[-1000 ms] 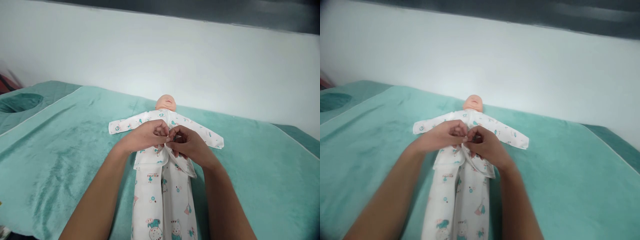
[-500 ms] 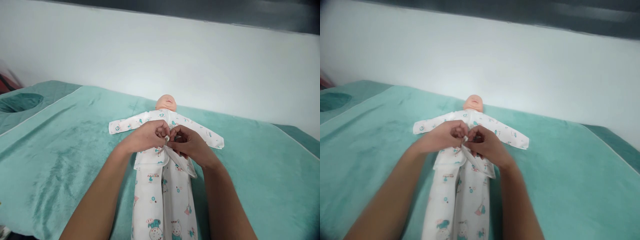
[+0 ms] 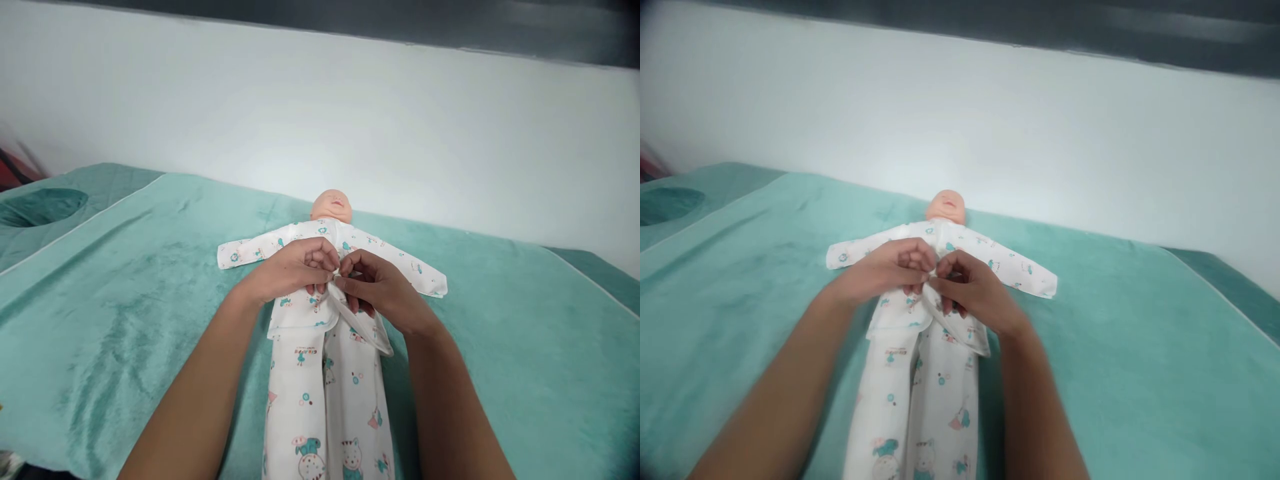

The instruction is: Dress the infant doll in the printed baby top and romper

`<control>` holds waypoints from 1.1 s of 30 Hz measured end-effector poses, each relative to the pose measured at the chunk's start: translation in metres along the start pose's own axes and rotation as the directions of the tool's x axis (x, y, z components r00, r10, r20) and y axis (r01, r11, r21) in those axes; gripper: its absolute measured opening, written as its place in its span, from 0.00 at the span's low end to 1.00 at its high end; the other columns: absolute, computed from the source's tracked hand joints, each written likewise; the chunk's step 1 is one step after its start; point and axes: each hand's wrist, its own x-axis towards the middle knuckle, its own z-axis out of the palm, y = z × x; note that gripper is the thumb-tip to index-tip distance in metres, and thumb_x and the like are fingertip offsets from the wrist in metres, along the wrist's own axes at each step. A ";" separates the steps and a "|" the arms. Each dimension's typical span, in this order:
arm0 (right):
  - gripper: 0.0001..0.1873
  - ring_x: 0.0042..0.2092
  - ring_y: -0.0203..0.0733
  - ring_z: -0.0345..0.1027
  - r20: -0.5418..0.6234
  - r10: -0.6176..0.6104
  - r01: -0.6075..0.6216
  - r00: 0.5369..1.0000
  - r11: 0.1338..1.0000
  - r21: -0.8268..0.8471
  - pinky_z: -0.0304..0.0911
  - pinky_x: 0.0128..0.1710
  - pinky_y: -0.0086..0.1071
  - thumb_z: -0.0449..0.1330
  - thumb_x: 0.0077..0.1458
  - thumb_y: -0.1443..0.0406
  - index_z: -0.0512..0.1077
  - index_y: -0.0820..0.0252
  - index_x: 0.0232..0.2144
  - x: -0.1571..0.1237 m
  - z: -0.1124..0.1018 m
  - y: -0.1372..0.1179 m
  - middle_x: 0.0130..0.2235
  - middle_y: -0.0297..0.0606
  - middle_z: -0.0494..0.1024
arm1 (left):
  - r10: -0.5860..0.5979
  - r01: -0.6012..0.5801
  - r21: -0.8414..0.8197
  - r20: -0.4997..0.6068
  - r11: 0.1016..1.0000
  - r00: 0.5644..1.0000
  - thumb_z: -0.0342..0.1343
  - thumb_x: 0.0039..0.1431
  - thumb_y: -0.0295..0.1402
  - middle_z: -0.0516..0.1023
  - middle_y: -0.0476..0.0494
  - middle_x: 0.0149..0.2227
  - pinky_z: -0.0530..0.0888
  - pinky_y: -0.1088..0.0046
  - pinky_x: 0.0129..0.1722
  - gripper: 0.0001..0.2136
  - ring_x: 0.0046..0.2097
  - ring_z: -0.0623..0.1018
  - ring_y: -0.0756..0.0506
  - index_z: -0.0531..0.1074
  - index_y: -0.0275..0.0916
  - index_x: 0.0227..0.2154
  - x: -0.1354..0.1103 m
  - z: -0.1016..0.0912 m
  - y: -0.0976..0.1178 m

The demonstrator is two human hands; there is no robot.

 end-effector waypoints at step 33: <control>0.27 0.42 0.48 0.69 -0.812 -0.181 -0.335 0.555 0.845 -0.417 0.63 0.40 0.39 0.60 0.50 0.48 0.68 0.61 0.45 -0.073 -0.085 0.096 0.45 0.46 0.74 | 0.396 0.573 0.739 -0.674 0.354 0.624 0.52 0.59 0.33 0.66 0.33 0.58 0.67 0.52 0.51 0.23 0.58 0.65 0.32 0.64 0.38 0.59 -0.073 -0.054 -0.092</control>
